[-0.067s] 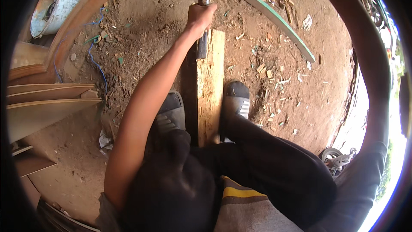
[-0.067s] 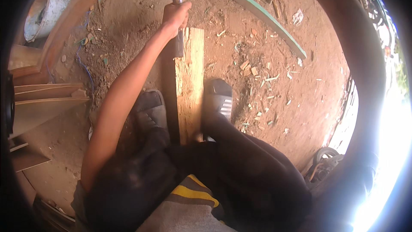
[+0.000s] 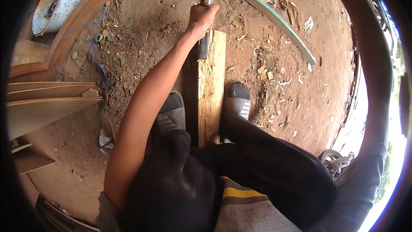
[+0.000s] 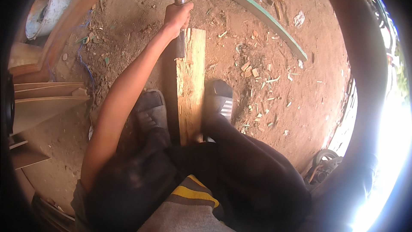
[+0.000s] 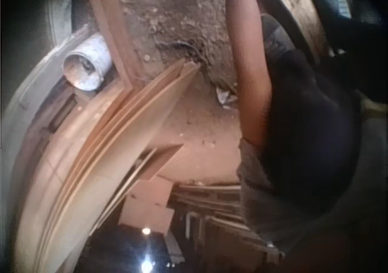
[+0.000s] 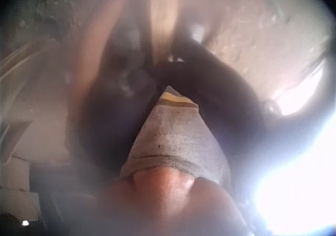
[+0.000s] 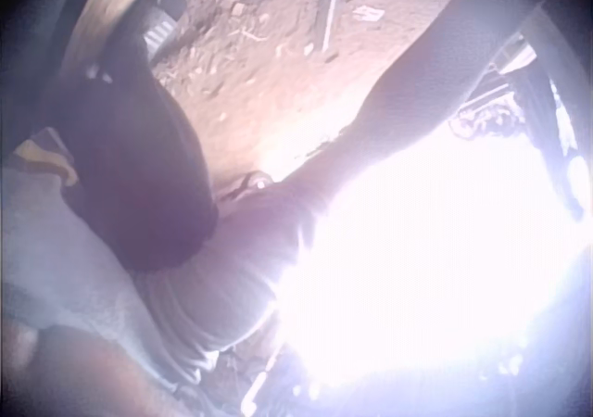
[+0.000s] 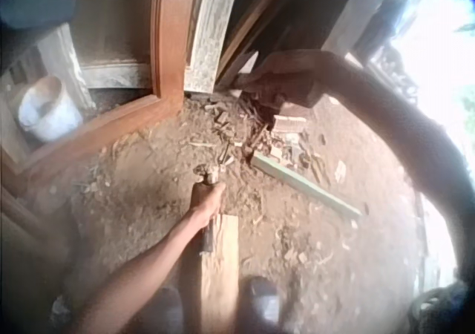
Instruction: The person sits on the ground and uses a chisel and axe to carve and shape a rectangular wooden plank. They repeatedly strike the chisel with the axe to remove wood chips, then clear debris by hand and continue carving along the plank's length.
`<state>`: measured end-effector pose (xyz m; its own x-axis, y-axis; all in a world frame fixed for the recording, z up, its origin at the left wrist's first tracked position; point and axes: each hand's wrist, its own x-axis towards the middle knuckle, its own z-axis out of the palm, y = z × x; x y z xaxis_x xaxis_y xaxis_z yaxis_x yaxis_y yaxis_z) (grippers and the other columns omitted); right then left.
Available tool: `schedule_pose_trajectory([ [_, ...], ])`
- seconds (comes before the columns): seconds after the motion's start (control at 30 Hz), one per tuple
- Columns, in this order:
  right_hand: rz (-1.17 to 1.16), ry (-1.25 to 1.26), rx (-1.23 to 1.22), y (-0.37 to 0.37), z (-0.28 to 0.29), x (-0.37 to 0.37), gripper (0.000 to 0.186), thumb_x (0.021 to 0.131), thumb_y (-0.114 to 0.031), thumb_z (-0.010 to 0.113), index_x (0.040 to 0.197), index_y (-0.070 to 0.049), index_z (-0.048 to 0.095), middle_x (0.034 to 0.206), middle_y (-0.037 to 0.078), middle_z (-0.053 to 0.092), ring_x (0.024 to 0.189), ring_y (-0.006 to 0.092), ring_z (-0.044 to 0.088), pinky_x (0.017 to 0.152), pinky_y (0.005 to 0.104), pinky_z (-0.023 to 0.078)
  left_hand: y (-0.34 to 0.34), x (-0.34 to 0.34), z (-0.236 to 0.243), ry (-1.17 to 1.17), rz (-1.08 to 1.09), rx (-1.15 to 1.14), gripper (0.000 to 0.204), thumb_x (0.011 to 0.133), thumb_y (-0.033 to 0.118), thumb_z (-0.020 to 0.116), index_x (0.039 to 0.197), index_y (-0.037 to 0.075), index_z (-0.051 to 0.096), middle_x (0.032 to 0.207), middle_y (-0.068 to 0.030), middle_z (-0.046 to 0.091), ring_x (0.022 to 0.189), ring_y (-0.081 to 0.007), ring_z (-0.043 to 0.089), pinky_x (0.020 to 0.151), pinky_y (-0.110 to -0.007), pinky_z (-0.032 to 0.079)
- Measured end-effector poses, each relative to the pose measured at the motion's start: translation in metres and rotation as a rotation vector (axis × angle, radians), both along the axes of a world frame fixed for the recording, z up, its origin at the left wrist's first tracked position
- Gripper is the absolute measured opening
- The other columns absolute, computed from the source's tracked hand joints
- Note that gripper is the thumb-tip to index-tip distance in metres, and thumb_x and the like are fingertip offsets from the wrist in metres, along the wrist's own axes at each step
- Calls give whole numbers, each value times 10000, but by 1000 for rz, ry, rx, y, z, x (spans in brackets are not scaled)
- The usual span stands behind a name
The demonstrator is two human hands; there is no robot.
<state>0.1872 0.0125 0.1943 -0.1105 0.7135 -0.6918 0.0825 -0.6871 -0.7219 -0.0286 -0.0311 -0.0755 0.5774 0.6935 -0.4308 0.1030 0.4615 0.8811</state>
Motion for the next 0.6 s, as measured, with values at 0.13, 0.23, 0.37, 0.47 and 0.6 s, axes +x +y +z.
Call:
schedule_pose_trajectory([
  [0.13,-413,-4,324,4,4,-17,245,1002,-268,544,976,-44,639,756,70,642,623,154,591,561,280,521,-1,2,1,52,-8,-19,386,871,128,611,582,168,358,497,67,375,384,-40,277,367,-266,187],
  [0.23,-268,-478,335,-36,-58,-41,293,997,-309,549,926,-37,630,743,79,653,617,169,607,580,300,536,-1,1,4,27,-3,-31,365,874,129,616,588,163,392,496,60,387,383,-41,290,367,-264,196],
  [0.37,-6,-3,-241,-58,-91,-30,248,990,-270,561,924,-35,603,723,77,633,577,159,599,569,313,527,0,-1,6,58,6,-3,383,881,131,627,576,162,396,495,56,392,379,-45,313,355,-266,224],
  [0.47,3,-180,-382,-48,-49,-4,181,989,-225,558,981,-46,585,676,21,566,550,103,538,534,261,478,-6,-4,6,76,-5,-68,395,884,121,620,564,168,392,490,58,391,375,-45,303,353,-268,218],
  [0.6,-26,-259,167,-14,17,-5,216,1003,-286,545,963,-76,569,647,9,554,550,101,538,479,260,451,-8,-4,5,64,-5,11,401,884,107,599,553,171,381,485,62,387,373,-45,276,358,-274,197],
])
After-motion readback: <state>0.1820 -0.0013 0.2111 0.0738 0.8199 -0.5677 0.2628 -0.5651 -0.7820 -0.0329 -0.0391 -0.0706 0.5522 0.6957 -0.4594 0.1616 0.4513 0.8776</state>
